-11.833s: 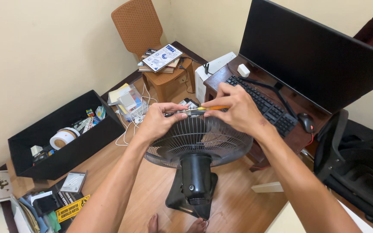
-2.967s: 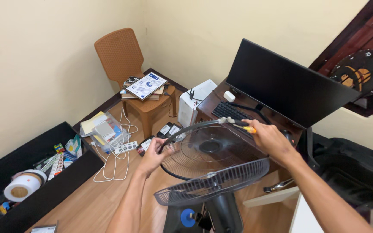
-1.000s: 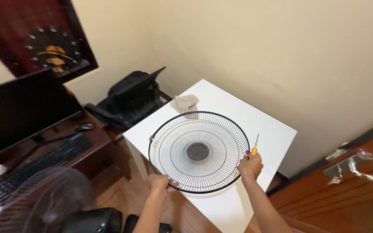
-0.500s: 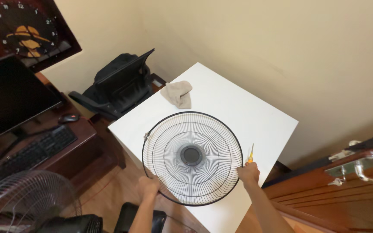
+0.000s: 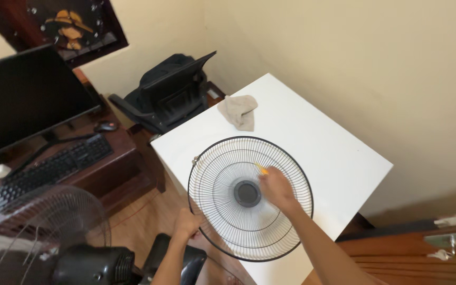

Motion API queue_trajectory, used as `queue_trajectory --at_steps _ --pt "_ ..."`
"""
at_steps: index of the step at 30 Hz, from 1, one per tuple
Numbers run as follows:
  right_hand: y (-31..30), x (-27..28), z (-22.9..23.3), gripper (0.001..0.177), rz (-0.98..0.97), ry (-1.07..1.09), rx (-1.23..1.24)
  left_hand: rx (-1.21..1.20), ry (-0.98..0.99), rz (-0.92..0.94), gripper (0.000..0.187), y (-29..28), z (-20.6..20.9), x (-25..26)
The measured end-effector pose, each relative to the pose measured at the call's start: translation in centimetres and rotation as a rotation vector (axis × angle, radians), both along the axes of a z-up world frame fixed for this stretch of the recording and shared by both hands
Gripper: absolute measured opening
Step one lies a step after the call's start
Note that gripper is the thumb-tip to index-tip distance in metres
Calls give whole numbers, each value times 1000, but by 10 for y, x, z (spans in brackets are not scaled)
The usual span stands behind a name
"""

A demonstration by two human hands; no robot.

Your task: The person disassembles an electric fan by removing the front grille, unscrewing the central cap, and taking out the fan blades. They then wipe the fan blades with a cloth and reassemble the fan by placing the blades back, securing the cap, and reattaching the front grille.

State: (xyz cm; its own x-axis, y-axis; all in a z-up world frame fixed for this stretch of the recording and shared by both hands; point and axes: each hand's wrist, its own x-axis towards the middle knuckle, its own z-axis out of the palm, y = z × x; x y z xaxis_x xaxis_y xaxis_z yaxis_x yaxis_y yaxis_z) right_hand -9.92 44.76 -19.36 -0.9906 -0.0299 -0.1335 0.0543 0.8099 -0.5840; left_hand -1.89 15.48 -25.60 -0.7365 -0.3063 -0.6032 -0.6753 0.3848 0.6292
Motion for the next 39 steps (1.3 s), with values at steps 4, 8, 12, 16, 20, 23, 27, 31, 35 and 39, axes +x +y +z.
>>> queue_trajectory --at_steps 4,8,12,16,20,23,27,31,35,39 --pt "-79 -27 16 18 417 294 -55 -135 -35 -146 24 -4 -15 21" --pt "-132 -55 2 14 639 156 84 -64 -75 -71 27 -2 -27 36" --pt "-168 -84 -21 27 826 532 -41 -157 228 21 39 -11 -47 23" --pt "-195 -114 -34 24 895 110 241 -35 340 227 42 -26 -67 -7" --pt "-213 -142 -40 26 950 -58 373 114 437 171 37 -30 -62 -51" --pt "-223 -153 -48 39 958 -292 381 -8 400 96 31 -24 -53 -74" --pt "-228 -165 -58 42 941 -405 327 -87 261 170 18 -23 -42 -104" --pt "-217 -185 -55 46 858 -419 258 -175 304 78 17 -23 -39 -126" --pt "-208 -200 -58 46 812 -441 190 -146 163 -73 16 -33 -40 -154" --pt "-200 -215 -62 40 807 -443 72 -29 64 -116 15 -41 -36 -176"
